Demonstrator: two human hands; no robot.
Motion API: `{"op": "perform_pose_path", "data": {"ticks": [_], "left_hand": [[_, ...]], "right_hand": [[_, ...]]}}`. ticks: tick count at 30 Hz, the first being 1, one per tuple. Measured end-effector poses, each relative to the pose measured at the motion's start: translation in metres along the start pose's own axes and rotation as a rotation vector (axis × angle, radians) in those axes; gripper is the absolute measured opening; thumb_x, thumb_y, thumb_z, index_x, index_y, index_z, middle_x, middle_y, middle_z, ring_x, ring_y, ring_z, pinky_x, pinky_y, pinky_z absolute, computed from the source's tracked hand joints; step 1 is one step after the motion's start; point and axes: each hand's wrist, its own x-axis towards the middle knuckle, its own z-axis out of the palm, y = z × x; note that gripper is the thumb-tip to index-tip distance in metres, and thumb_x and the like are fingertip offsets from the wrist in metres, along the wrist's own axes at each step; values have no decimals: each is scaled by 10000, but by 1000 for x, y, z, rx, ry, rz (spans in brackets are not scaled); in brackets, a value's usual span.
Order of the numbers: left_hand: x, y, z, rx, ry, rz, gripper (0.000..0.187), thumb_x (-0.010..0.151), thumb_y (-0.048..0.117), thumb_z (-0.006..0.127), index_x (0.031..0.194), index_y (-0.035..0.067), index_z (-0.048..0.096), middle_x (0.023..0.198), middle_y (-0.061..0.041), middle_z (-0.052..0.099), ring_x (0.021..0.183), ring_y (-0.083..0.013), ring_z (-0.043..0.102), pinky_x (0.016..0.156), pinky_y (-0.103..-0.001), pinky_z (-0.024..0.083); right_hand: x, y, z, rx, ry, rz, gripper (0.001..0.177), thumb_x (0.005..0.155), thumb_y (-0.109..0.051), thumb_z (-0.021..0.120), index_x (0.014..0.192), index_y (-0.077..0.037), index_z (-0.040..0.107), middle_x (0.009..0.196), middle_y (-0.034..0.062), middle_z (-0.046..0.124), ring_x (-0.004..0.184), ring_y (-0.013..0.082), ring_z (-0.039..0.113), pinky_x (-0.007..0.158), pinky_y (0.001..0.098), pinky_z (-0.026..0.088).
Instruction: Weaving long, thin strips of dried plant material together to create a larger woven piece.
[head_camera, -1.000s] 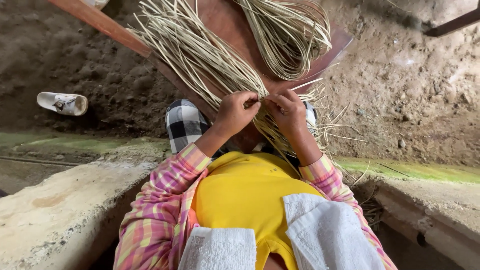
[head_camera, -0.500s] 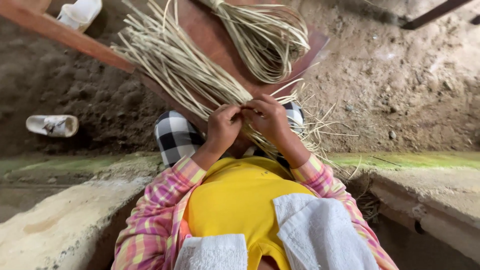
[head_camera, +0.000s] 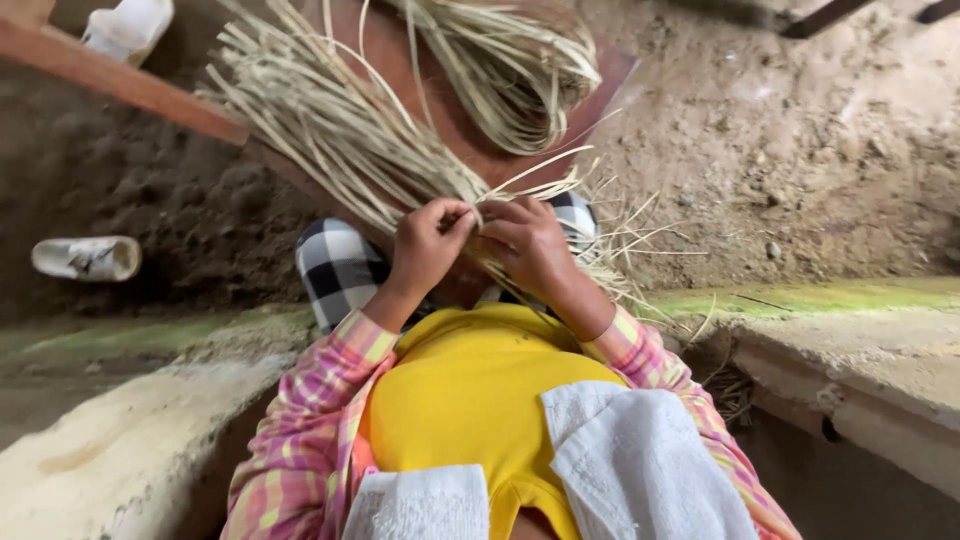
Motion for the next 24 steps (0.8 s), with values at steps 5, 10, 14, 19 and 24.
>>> {"op": "perform_pose_path", "data": {"ticks": [5, 10, 14, 19, 24], "left_hand": [[-4, -2, 1, -62, -14, 57, 100, 976, 143, 708, 1002, 69, 770, 833, -148, 745, 824, -331, 743, 662, -431, 611], [-5, -8, 5, -64, 48, 126, 53, 961, 124, 737, 991, 116, 779, 878, -97, 746, 839, -285, 736, 717, -389, 607], [-9, -8, 2, -56, 86, 178, 43, 921, 92, 785, 954, 119, 776, 882, -68, 744, 841, -250, 736, 728, -366, 598], [-13, -12, 2, -72, 67, 135, 34, 903, 118, 783, 933, 131, 772, 865, -65, 737, 856, -267, 737, 745, -372, 593], [-21, -11, 4, 79, 140, 271, 19, 958, 96, 700, 975, 98, 708, 879, -102, 714, 865, -344, 718, 737, -443, 590]], "right_hand": [[13, -32, -29, 607, 76, 154, 104, 866, -52, 831, 948, -57, 768, 1028, 124, 756, 937, 285, 692, 860, 395, 511], [15, -25, -39, 518, 142, 369, 138, 868, -55, 835, 961, -68, 734, 787, 57, 693, 702, 140, 621, 716, 303, 500], [4, 2, -1, 102, -111, 286, 174, 859, -197, 822, 970, -78, 761, 817, 131, 689, 727, 373, 680, 690, 466, 532], [-5, 8, 20, 84, -104, 364, 186, 860, -318, 812, 965, -177, 751, 840, 64, 670, 789, 340, 680, 715, 448, 537], [11, -17, 2, 391, -90, 501, 139, 851, -221, 840, 969, -177, 780, 761, -1, 702, 736, 157, 660, 724, 336, 519]]}}
